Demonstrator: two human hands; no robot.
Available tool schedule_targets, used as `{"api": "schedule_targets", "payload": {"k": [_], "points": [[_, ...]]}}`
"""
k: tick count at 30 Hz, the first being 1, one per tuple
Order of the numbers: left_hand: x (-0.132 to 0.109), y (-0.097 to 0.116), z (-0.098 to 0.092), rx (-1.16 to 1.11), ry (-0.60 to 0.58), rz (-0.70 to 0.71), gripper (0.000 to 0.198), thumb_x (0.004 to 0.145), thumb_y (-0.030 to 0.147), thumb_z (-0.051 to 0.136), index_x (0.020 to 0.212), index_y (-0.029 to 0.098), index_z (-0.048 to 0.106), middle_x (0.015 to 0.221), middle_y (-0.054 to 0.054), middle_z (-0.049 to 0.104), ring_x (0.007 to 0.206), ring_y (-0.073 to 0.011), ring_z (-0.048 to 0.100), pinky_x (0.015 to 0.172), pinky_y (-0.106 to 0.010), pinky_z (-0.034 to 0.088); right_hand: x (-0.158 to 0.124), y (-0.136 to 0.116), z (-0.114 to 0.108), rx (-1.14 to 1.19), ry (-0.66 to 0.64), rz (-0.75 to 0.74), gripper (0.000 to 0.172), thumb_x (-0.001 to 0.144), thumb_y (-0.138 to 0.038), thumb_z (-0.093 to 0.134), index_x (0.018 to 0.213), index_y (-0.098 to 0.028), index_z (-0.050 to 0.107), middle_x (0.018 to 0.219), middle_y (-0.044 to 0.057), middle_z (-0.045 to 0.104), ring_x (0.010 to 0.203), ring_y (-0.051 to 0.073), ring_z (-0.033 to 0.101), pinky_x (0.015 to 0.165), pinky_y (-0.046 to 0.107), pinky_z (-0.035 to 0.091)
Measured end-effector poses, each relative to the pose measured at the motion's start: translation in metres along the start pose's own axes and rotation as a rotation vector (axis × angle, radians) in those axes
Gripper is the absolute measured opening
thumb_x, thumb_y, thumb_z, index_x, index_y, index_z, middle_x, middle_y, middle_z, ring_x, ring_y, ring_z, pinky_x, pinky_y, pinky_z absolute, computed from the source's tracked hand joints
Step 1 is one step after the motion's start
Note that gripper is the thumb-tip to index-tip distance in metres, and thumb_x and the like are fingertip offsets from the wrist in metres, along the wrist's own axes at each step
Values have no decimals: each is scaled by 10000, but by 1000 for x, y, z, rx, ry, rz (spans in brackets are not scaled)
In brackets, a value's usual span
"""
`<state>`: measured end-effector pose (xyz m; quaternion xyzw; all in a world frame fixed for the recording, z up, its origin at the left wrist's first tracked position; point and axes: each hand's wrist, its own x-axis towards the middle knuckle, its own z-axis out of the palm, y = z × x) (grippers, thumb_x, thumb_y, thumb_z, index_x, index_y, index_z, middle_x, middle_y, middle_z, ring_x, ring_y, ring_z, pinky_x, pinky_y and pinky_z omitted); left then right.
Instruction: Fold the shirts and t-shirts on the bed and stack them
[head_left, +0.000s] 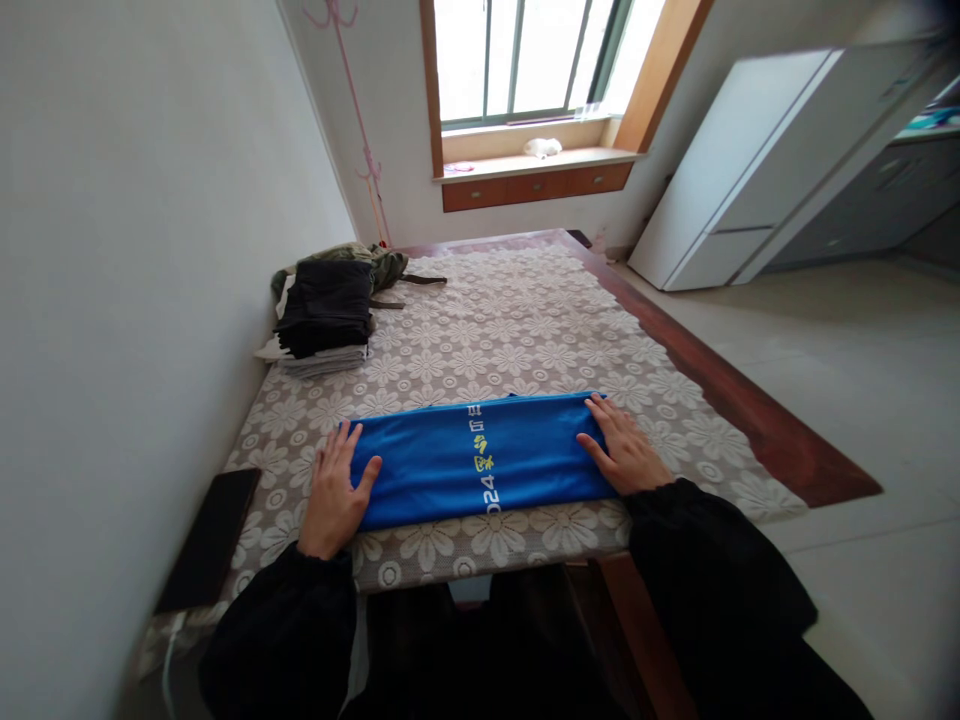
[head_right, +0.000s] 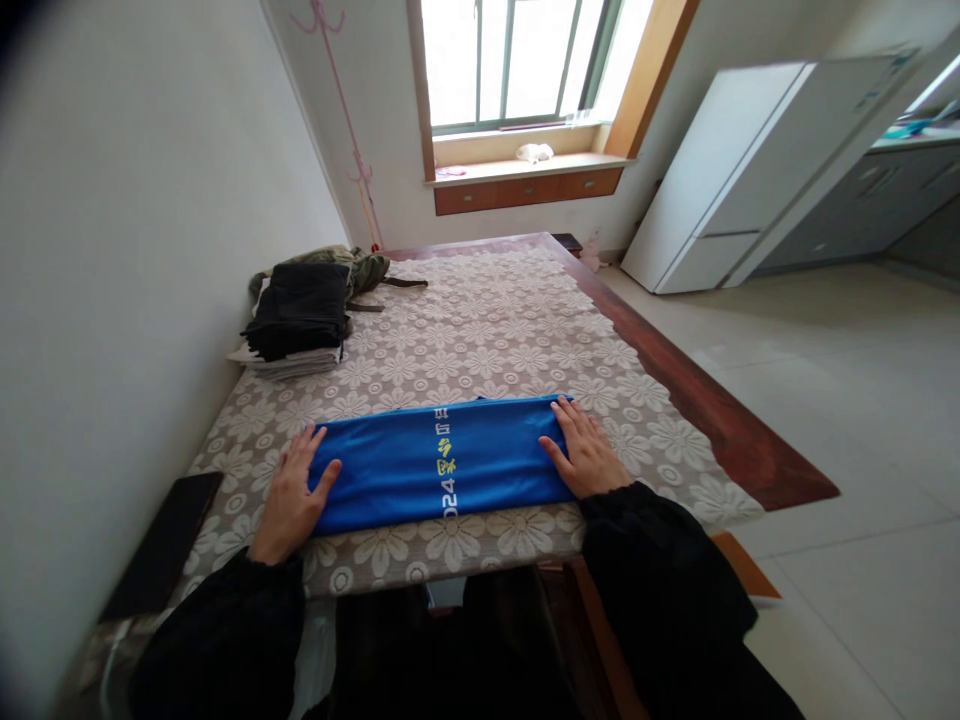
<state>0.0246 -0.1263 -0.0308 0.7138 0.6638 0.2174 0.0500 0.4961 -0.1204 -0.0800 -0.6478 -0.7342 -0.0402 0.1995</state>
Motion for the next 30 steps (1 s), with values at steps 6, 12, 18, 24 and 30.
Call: {"api": "schedule_targets", "payload": {"k": [6,12,18,24,30], "points": [[-26,-14,-15,-2,175,-154,536,1029,464,351,1459,198,530,1482,-110,591,1395,-275,531,1198,-457,416,0,0,-16,79,239,56,515,1031,-469,386,1463,-229,530,1512,122,565,1419,320,492,1214,539,298],[-89,-30,-23,86,156,-123,493,996,475,419,1338,185,623,1432,-137,621,1407,-308,504,1222,-498,374,-11,-30,-36,143,341,0,378,1006,-400,483,1307,-269,670,1375,82,675,1331,319,581,1242,561,220],[-112,-20,-24,-28,134,-100,449,929,512,551,1224,193,665,1402,-131,638,1424,-349,473,1197,-567,368,-19,-106,-50,389,322,-231,248,963,-263,609,1200,-256,683,1225,86,730,1138,272,675,1030,453,486],[-98,-14,-28,-84,167,-122,299,920,446,541,1063,227,688,1213,-99,713,1238,-315,603,1112,-500,440,-19,-197,-46,625,92,-365,232,969,-241,596,1194,-246,656,1123,79,731,1023,247,674,901,403,528],[-87,-7,-36,5,130,-215,315,950,478,464,903,252,679,940,-74,742,974,-318,654,907,-485,495,-8,-290,-20,530,-228,-495,399,904,-313,677,1285,-220,601,1145,88,694,1022,261,624,874,391,519]]}}
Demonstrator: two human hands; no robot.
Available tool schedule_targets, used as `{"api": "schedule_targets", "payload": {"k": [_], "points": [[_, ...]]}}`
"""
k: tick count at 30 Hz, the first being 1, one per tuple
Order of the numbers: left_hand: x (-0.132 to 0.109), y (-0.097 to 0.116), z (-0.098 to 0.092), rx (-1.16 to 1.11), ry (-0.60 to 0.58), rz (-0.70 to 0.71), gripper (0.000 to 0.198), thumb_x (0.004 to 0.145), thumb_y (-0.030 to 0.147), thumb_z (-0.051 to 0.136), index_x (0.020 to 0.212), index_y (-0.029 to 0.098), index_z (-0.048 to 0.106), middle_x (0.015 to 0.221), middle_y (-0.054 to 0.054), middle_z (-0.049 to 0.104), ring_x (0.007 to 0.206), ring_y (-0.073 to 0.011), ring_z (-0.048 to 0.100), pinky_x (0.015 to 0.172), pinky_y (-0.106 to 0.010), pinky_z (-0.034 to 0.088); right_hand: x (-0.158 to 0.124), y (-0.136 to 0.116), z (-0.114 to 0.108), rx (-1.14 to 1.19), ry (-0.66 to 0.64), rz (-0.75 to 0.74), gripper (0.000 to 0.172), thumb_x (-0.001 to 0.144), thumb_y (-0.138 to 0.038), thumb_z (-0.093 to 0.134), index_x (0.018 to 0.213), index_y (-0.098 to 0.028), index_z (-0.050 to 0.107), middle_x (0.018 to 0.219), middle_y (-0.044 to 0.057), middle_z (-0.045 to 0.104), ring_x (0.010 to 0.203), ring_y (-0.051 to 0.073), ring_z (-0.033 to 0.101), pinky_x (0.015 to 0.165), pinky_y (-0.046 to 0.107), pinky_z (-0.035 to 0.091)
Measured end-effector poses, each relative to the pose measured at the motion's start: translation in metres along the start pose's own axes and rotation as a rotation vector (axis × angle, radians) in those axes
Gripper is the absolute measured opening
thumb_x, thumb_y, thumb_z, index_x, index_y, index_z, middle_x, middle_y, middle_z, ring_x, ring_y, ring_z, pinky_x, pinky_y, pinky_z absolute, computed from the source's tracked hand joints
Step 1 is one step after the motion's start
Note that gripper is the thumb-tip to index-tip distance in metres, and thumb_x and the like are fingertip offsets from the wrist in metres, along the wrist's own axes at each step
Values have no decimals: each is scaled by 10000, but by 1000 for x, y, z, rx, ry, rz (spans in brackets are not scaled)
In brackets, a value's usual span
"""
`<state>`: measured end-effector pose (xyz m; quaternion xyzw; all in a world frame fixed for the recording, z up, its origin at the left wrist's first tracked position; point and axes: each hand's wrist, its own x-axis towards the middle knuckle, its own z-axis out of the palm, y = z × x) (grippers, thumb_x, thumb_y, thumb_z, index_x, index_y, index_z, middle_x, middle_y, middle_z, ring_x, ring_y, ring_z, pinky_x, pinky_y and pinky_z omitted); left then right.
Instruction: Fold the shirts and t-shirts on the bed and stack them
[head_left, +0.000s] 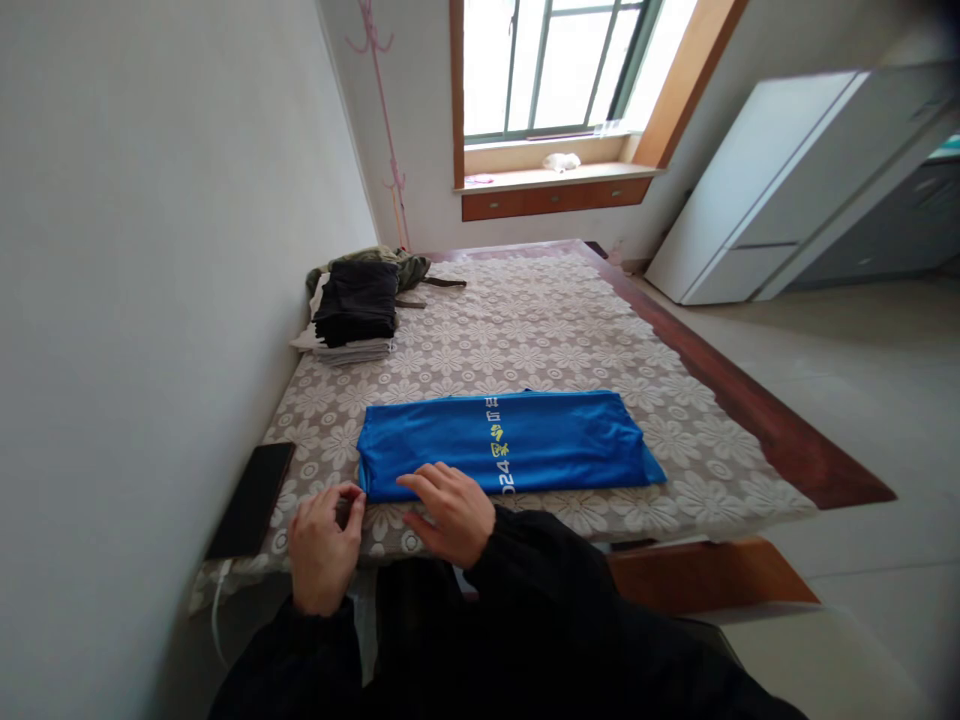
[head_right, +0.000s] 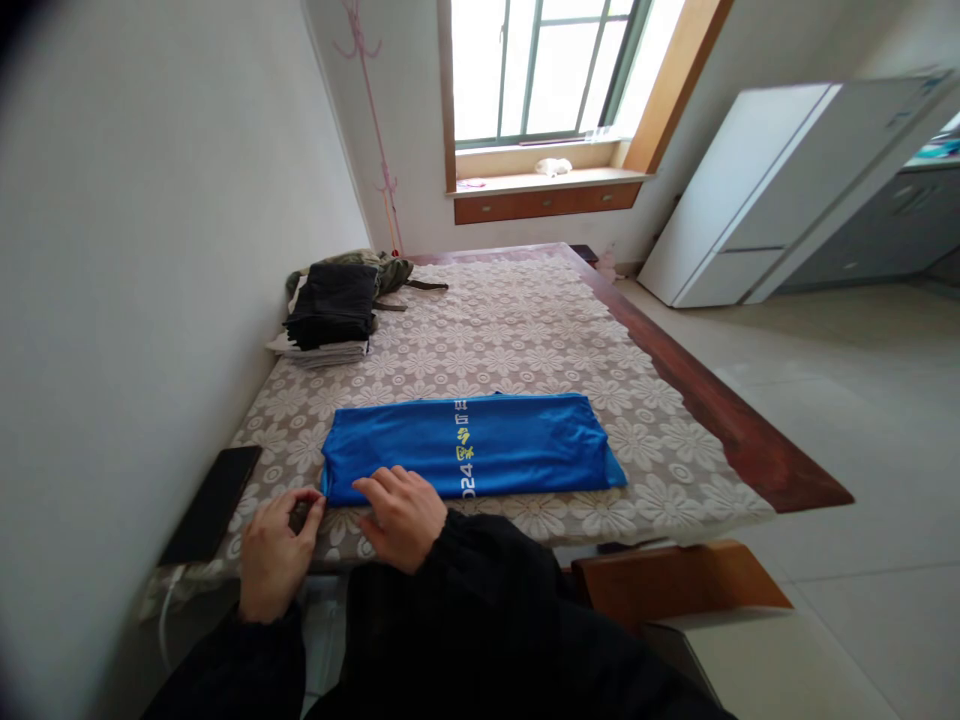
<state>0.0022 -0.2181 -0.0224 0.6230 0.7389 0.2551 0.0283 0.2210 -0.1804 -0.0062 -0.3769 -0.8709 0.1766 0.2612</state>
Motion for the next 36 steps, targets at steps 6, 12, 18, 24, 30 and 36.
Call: {"api": "schedule_targets", "payload": {"k": [6,12,18,24,30,36], "points": [[3,0,-2,-190,-33,-87,343,953,526,439,983,239,624,962,-81,734,944,-311,690,850,-468,536,45,-36,36,-160,-150,34,704,868,-276,643,1515,-174,384,1171,131,646,994,299,602,783,417,536],[5,16,5,-510,-34,-73,258,947,434,504,1073,234,607,1029,-74,743,938,-266,723,844,-419,574,60,-40,42,-102,-122,160,670,929,-164,505,1563,-213,291,1212,136,596,954,267,636,687,360,561],[7,41,18,-712,10,-57,202,930,374,576,1056,222,621,1117,-94,705,1043,-263,699,928,-431,578,56,-18,35,215,-37,212,705,860,-110,546,1532,-270,405,1493,140,481,1002,224,693,917,392,577],[-5,72,17,-946,243,17,218,926,338,655,1104,226,596,1356,-103,589,1286,-258,586,1047,-411,535,51,4,16,691,256,226,527,771,-54,481,1202,-237,722,1370,44,665,1246,217,618,1089,399,492],[-16,114,32,-770,101,184,488,889,337,712,1329,246,523,1431,-128,539,1353,-303,530,1118,-517,469,8,42,-61,1105,514,476,481,789,-249,618,1260,-234,717,1081,31,764,648,129,606,567,255,516],[-27,189,68,-501,-118,438,655,882,256,695,1477,251,421,1532,-145,461,1448,-340,408,1181,-582,382,-92,107,-126,923,791,648,765,744,-307,653,1495,-295,511,1427,77,615,787,178,644,532,259,493]]}}
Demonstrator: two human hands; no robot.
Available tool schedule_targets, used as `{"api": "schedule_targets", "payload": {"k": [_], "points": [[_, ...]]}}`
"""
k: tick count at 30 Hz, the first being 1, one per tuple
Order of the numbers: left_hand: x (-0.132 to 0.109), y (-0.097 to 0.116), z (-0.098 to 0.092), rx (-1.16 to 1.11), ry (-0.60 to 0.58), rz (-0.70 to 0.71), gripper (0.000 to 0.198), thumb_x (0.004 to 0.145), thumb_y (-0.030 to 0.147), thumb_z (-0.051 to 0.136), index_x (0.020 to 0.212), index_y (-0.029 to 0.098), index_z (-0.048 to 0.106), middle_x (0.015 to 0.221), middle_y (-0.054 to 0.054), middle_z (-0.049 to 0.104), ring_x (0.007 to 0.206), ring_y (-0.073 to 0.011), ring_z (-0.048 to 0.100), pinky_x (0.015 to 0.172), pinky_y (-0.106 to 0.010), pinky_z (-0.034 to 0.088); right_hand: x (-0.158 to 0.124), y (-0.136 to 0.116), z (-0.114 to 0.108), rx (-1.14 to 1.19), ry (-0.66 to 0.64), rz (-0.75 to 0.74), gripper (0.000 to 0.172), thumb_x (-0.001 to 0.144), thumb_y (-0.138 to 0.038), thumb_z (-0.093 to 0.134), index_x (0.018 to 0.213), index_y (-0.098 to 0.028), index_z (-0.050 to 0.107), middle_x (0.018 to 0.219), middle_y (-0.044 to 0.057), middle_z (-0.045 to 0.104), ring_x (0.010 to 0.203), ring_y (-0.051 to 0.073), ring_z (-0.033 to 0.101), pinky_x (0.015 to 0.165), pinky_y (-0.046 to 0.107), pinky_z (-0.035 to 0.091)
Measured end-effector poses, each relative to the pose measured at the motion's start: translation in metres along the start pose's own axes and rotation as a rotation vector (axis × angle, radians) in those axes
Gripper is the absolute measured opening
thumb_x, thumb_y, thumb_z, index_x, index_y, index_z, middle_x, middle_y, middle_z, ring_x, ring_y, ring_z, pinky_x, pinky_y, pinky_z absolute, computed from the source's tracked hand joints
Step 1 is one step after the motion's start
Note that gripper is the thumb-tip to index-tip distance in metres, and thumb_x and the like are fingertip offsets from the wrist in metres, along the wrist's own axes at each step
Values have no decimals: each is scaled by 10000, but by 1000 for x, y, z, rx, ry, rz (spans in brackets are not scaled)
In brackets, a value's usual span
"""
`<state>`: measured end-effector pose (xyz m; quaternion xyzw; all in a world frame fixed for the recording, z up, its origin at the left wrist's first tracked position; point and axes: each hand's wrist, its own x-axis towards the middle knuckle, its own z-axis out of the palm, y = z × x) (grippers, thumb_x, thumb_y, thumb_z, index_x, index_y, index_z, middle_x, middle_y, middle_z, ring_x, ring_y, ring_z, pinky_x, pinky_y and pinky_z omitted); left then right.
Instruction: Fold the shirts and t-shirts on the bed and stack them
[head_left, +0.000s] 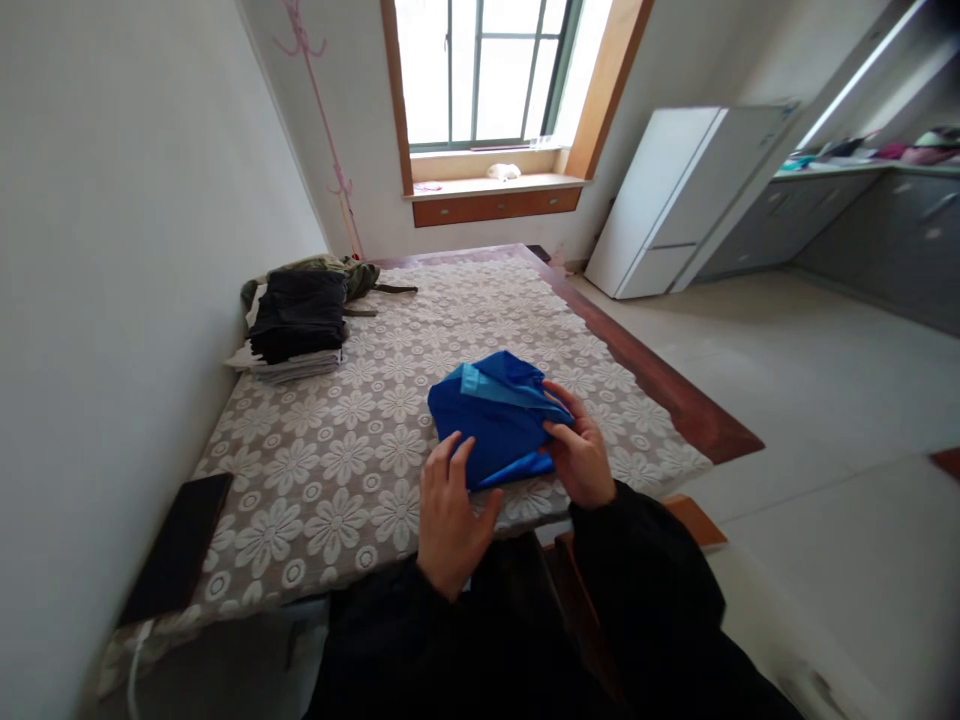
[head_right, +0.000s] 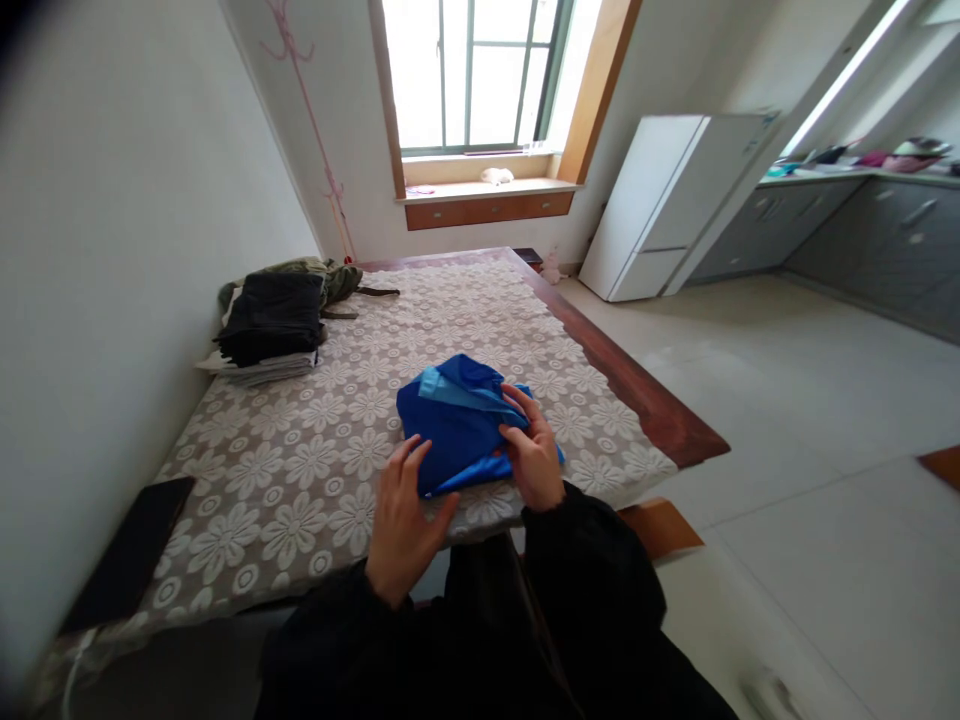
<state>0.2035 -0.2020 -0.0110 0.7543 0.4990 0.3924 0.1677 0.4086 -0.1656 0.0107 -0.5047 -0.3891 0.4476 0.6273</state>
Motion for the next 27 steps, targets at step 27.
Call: {"api": "schedule_targets", "payload": {"k": [27], "points": [[-3,-19,17,69,-233,54,533,886,4,484,1268,302,707,1352,-21,668,1128,-265,549,1023,-478,499,71,10,-112,-739,-442,-10,519,784,-320,708,1302,-298,723,1495,63,581,1417,315,492,1046,448,526]]}}
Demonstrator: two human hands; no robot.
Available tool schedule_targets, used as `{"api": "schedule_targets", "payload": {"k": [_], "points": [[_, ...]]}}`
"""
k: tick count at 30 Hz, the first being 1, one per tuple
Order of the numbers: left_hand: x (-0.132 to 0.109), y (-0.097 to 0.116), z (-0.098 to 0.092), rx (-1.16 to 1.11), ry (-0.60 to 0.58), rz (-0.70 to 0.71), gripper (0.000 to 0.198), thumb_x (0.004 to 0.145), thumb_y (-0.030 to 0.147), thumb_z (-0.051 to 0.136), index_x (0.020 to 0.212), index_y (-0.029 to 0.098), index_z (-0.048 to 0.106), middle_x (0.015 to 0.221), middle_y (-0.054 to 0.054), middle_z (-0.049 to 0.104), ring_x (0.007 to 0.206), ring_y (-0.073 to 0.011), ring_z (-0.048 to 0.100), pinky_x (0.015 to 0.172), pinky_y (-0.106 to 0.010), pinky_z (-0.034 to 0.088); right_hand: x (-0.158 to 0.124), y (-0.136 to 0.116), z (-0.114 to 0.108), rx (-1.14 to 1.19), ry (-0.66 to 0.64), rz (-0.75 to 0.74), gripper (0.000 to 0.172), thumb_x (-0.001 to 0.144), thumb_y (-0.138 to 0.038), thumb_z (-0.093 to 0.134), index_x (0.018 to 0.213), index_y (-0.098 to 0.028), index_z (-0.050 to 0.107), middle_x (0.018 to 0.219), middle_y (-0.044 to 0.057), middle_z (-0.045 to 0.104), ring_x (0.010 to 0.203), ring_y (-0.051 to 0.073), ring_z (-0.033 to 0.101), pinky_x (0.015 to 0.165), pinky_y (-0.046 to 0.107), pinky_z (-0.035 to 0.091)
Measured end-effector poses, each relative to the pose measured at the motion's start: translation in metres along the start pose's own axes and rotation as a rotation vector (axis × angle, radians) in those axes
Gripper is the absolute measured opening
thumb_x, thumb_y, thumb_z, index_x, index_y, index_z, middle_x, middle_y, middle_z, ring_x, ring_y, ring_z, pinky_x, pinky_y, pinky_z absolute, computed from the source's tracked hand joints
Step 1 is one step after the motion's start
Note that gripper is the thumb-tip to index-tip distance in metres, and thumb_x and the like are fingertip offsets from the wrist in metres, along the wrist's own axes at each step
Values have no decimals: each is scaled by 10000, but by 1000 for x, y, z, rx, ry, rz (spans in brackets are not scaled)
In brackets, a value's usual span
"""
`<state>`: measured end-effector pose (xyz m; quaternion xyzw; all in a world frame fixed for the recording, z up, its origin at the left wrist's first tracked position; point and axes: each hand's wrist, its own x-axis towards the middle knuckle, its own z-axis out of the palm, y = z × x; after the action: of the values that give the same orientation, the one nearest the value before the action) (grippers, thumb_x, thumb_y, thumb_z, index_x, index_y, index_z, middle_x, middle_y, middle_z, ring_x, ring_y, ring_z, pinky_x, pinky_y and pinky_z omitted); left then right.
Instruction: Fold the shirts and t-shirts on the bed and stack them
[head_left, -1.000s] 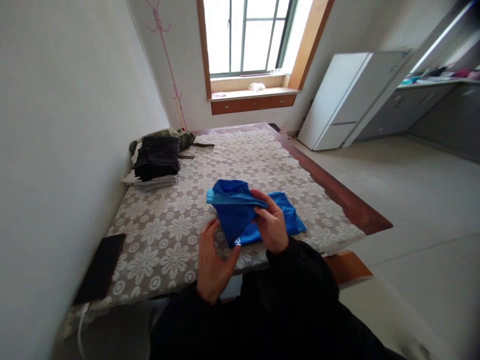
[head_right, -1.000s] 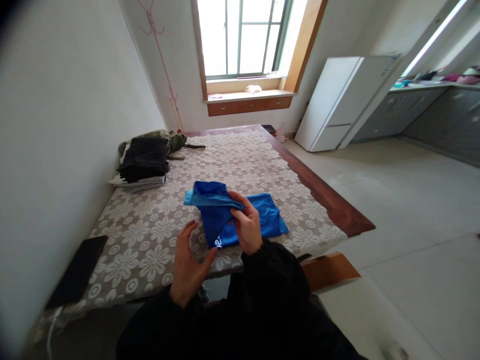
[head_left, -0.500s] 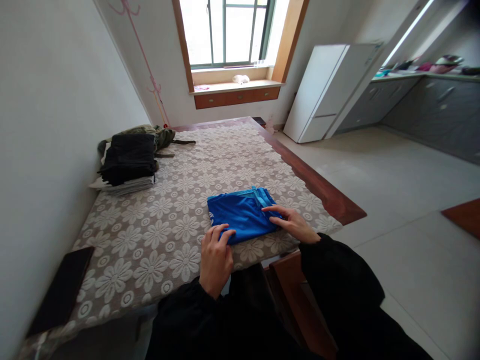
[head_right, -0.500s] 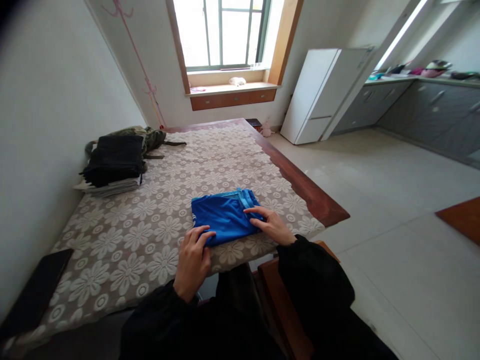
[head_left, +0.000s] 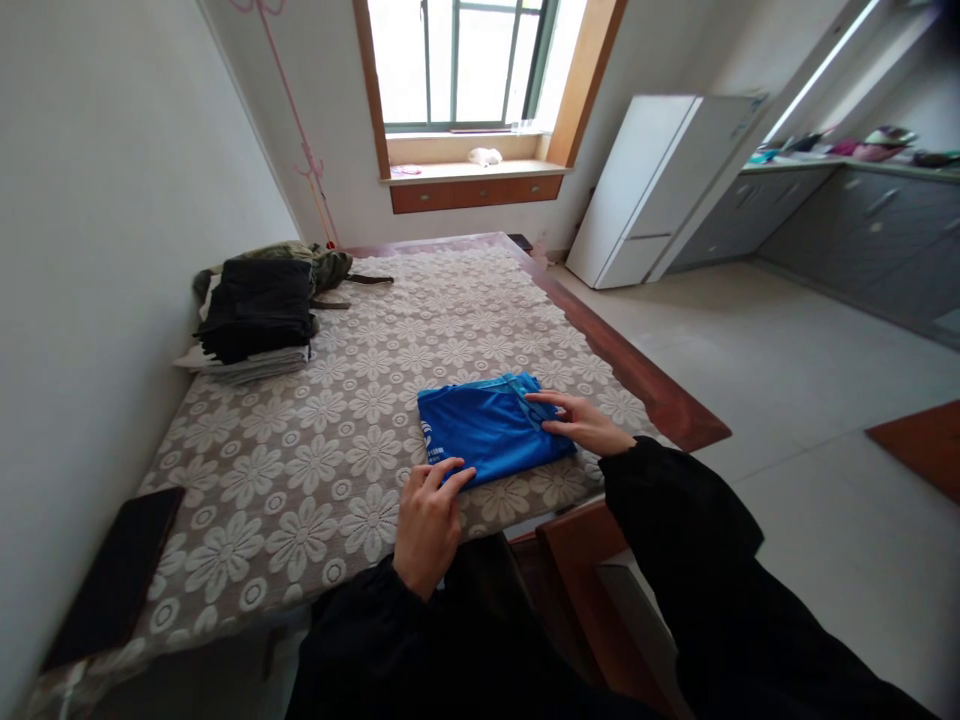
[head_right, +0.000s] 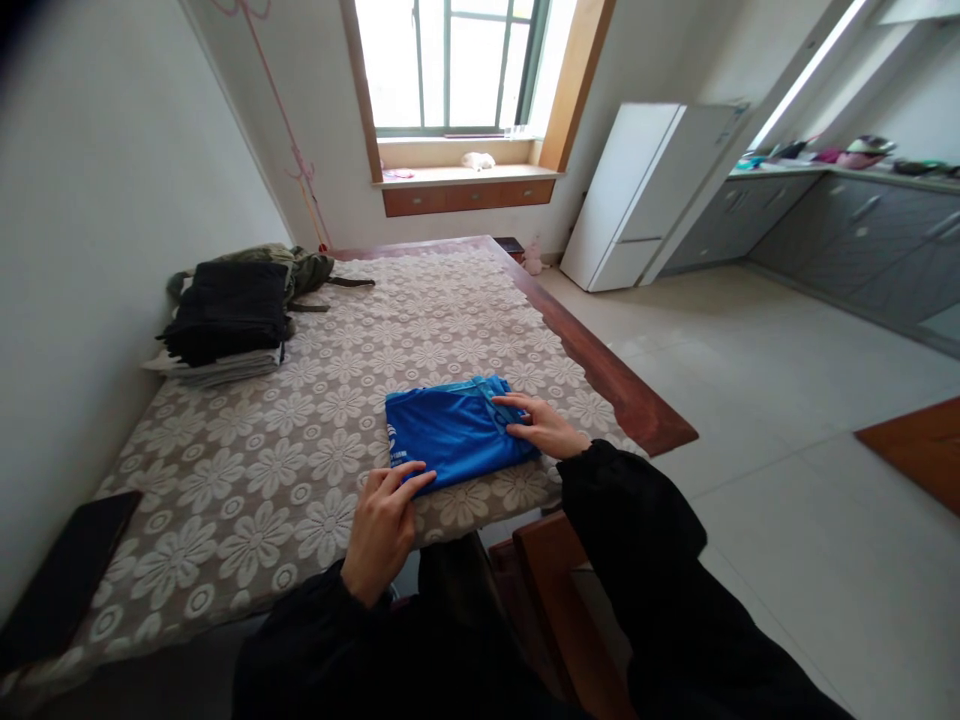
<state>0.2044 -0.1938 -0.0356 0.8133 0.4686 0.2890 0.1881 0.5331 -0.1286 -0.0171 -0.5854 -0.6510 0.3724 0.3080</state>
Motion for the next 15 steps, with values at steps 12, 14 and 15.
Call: {"api": "schedule_targets", "payload": {"k": [12,14,15], "points": [[0,-3,0,35,-54,56,722,814,-22,465,1420,343,612,1417,-3,640,1095,-266,558,994,-456,519,-9,-2,-3,-68,39,-22,593,836,-440,729,1402,-280,654,1533,95,555,1412,335,504,1104,511,487],[0,-3,0,40,-58,55,722,816,-14,463,1430,341,604,1421,-5,638,1097,-267,558,993,-457,521,-9,-5,0,-125,40,-43,645,815,-436,757,1428,-283,629,1546,99,539,1404,336,512,1111,512,483],[0,-3,0,40,-57,52,720,817,-13,464,1429,341,604,1420,-5,639,1100,-267,558,998,-458,519,-9,-6,2,-139,45,-55,662,811,-420,759,1443,-283,615,1548,99,535,1407,333,510,1120,511,475]]}}
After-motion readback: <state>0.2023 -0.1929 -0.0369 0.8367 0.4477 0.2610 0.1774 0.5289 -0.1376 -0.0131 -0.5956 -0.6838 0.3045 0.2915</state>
